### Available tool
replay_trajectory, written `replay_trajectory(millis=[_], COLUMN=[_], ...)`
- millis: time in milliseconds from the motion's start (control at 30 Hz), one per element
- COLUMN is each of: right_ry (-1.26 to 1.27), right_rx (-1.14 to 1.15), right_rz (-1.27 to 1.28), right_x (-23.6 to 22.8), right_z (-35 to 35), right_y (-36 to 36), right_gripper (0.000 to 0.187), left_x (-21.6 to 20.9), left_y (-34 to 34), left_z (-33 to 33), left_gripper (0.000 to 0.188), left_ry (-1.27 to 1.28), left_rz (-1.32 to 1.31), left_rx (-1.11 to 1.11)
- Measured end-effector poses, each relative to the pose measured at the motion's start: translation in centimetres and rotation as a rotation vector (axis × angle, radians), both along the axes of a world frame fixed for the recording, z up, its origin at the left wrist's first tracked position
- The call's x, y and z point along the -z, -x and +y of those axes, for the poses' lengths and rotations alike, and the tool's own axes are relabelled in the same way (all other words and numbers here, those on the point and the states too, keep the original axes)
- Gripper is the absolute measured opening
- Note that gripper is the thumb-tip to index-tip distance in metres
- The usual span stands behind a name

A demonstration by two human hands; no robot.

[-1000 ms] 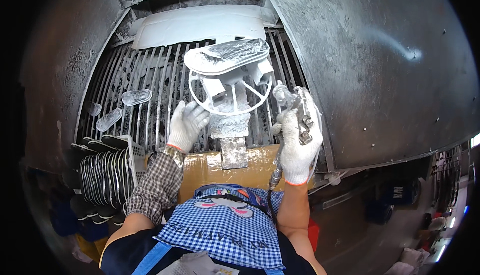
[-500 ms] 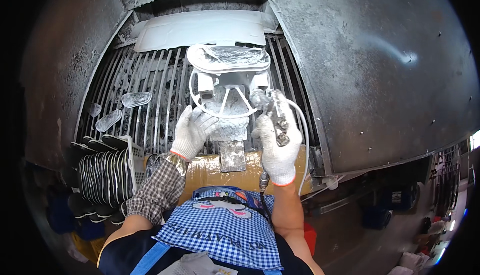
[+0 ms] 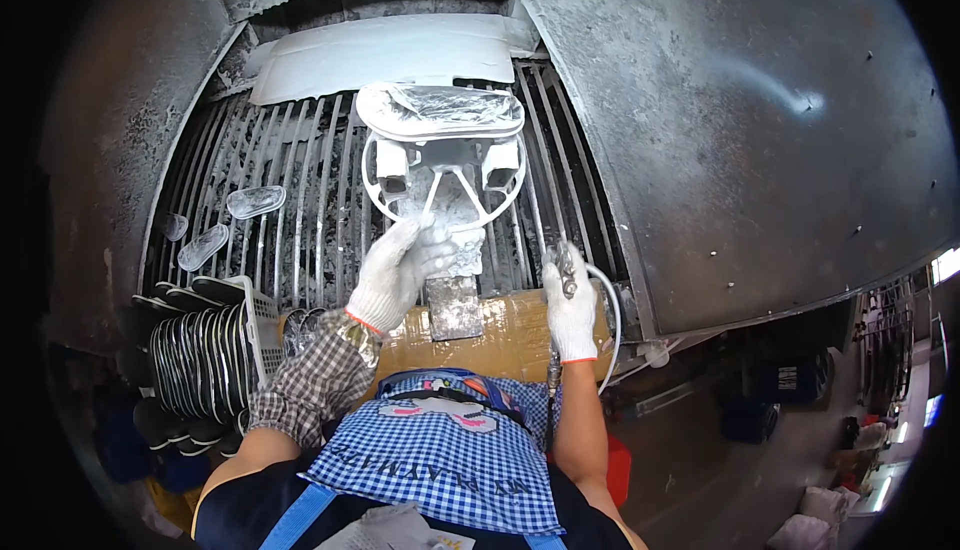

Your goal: The person spray paints a white slipper using a spray gun. They repeatedly pick up the slipper from a metal rack, rotate it to coat different sides, and place it back on the rack. The slipper is handled one at a time throughout the process.

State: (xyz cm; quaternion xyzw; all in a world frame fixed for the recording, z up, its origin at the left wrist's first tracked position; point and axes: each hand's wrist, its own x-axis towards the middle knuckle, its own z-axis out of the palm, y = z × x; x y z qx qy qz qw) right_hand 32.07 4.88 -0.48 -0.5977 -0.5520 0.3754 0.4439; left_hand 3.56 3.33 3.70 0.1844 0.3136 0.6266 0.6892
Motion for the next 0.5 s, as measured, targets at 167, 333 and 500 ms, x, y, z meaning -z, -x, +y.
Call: replay_trajectory(millis=[167,333,500], right_ry=[0.113,0.312,0.360], right_rx=[0.149,0.220,0.213], right_rz=[-0.226,-0.164,-0.097], right_x=[10.8,16.0,16.4], right_z=[-1.4,-2.4,-2.2], right_y=[-4.7,-6.5,-6.3], right_gripper=[0.055,0.056,0.057], left_x=[-1.4,-3.3,-4.6], left_y=[-2.4,-3.5,-3.7], left_z=[6.0,10.7,13.0], left_gripper=[0.036,0.057,0.051], left_ry=[-0.162,0.011,-0.038], left_rz=[-0.217,-0.293,-0.411], left_rx=[-0.070,-0.239,-0.325])
